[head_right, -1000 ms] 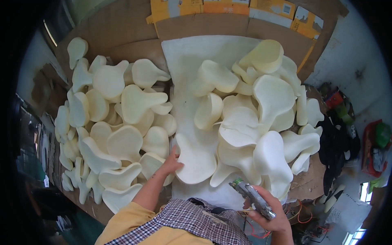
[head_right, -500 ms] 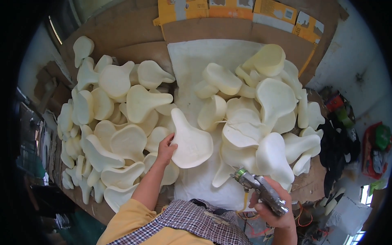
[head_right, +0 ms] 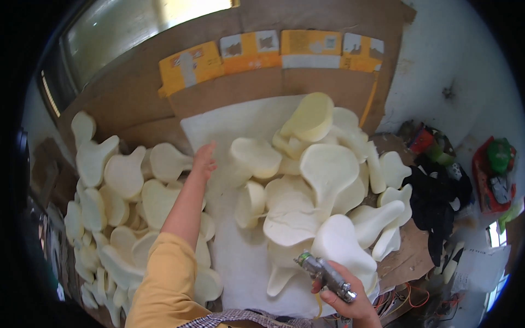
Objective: Unpack foam cushions from a bag, arrange them on a workbench, and apply a spray coating.
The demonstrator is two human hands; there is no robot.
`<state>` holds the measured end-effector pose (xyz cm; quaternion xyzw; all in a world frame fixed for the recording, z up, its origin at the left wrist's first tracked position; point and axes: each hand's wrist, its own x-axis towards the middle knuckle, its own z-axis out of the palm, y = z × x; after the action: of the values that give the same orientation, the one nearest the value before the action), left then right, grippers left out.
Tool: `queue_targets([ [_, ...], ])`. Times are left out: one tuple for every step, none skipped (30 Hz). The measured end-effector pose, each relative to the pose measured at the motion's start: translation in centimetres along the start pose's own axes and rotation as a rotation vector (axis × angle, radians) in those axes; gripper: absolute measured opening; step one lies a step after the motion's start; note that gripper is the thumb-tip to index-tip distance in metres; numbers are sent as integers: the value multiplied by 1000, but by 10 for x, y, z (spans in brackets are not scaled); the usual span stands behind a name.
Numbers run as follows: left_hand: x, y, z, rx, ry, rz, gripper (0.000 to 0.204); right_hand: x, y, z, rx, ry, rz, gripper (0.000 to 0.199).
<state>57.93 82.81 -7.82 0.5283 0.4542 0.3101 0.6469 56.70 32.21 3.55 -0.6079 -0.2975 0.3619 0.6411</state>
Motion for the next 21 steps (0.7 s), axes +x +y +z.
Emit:
queue_targets([
  [16,-1,15,193,15,-10,58,3,-3,2,-20,-1,16,63],
  [29,-3,19,193,14,3,58,6,-8,5,-37,-12,37,65],
  [38,-7,14,246,-91,-150,59,12,-19,8,-50,-59,33,64],
  [43,-16,30,287,-232,-312,62,13,-30,8,-68,-35,29,64],
  [30,-21,50,285,-266,-319,62,13,-35,6,-39,69,-42,64],
  [15,-26,63,217,-266,-238,64,13,-39,3,-9,164,-113,63],
  [-3,-24,48,162,-215,-148,66,14,-40,-7,-44,163,-112,64],
  [-21,-28,58,157,-248,-153,66,14,-51,-10,-66,198,-188,66],
  [-37,-34,28,64,-234,-3,67,21,-48,-10,-10,220,-193,68],
  [-53,-36,7,-35,-234,148,68,25,-50,-9,30,251,-195,69],
  [-65,-37,0,-28,-217,141,68,28,-52,-11,20,258,-189,70],
  [-77,-37,-6,-77,-230,147,68,29,-54,-12,9,266,-184,71],
  [-84,-36,-17,-125,-232,162,68,29,-53,-10,7,240,-165,70],
  [-86,-40,-29,-121,-207,163,68,29,-53,-5,15,217,-161,70],
  [-85,-45,-40,-153,-179,164,69,28,-54,0,-3,167,-110,69],
  [-87,-44,-46,-190,-159,164,69,27,-53,3,-28,125,-60,68],
  [-90,-43,-52,-193,-147,164,69,26,-49,6,-13,92,-4,65],
  [-92,-42,-59,-198,-164,193,69,24,-47,7,-15,44,39,64],
  [-96,-40,-63,-202,-181,220,69,21,-44,7,-54,45,45,68],
  [-93,-41,-69,-206,-171,219,69,21,-41,7,-94,47,51,71],
  [-86,-41,-77,-148,-140,322,67,24,-39,7,-96,39,54,71],
])
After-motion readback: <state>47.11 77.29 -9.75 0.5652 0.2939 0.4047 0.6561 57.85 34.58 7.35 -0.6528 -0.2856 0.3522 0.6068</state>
